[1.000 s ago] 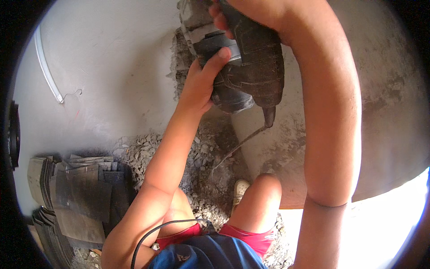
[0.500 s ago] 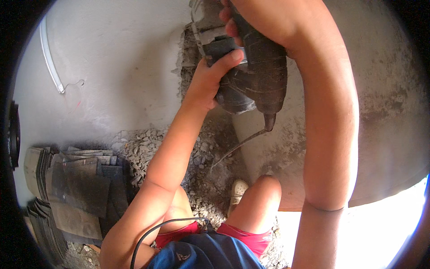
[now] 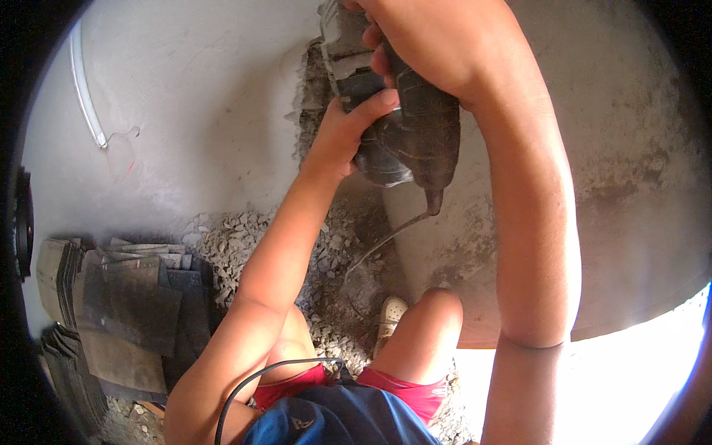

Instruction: The person uses a jackhammer to chip away at a concrete wall, creating a vertical groove. Debris falls to the floor as the tool is repositioned to extend the cut downward.

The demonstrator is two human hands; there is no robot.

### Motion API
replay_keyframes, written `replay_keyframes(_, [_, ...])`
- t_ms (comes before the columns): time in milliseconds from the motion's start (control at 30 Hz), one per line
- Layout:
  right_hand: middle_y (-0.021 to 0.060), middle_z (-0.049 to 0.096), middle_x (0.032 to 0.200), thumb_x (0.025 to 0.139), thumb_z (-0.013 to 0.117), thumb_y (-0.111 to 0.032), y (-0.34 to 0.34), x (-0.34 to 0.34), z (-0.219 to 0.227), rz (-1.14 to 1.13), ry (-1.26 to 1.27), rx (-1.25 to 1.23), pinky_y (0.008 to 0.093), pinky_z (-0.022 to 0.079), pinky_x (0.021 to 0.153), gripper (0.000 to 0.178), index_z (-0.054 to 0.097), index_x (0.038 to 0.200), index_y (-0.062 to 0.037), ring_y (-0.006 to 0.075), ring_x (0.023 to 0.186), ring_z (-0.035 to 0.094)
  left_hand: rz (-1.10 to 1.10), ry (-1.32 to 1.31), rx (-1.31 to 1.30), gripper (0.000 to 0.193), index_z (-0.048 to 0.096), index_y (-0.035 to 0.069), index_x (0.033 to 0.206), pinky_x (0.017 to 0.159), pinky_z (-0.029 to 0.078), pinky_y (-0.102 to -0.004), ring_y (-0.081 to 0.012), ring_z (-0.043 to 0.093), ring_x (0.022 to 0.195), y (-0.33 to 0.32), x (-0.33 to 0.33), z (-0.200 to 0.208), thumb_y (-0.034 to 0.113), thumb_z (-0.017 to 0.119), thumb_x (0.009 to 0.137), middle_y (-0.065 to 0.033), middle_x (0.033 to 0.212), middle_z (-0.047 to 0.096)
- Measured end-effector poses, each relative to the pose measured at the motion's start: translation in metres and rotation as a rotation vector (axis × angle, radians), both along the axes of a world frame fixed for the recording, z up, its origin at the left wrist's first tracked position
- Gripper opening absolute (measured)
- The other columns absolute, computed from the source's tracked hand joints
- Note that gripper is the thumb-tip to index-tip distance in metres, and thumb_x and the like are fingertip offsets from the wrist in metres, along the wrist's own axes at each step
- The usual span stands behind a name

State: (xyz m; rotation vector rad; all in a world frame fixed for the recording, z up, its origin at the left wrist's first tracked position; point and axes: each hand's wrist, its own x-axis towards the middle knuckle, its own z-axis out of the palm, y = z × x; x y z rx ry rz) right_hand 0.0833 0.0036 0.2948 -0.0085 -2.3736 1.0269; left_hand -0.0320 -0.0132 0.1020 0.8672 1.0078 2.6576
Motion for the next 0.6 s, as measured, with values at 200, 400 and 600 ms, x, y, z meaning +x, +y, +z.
replay_keyframes(200, [0.0085,0.069,0.073,0.091,0.068,-0.027,0.031,-0.015,-0.020,0.120,0.054,0.042,0.0313,0.050,0.055,0.029,0.071,0.085,0.0010,0.0153,0.057,0.063,0.009,0.073,-0.029,0.058,0.067,0.001,0.125,0.088,0.058,-0.0354,-0.0178,0.070,0.101,-0.003,-0.005,-0.010,0.029,0.093,0.082,-0.0092,0.113,0.072])
replay_keyframes(400, [0.0092,0.068,0.064,0.091,0.071,-0.028,0.049,-0.013,-0.050,0.195,-0.036,-0.014,0.0334,0.056,0.057,0.037,0.070,0.077,0.0054,0.0160,0.059,0.069,-0.006,0.138,-0.006,0.060,0.061,0.006,0.128,0.099,0.051,-0.0346,-0.0160,0.062,0.109,0.006,-0.007,-0.034,0.022,0.093,0.080,-0.0015,0.115,0.066])
replay_keyframes(600, [0.0066,0.071,0.071,0.090,0.075,-0.026,0.054,0.019,-0.084,0.166,-0.170,-0.026,0.0337,0.054,0.064,0.032,0.074,0.091,0.0054,0.0139,0.065,0.067,0.196,0.411,-0.092,0.059,0.062,0.006,0.132,0.099,0.054,-0.0355,-0.0161,0.066,0.111,0.013,-0.011,-0.086,0.021,0.092,0.084,-0.0029,0.114,0.069])
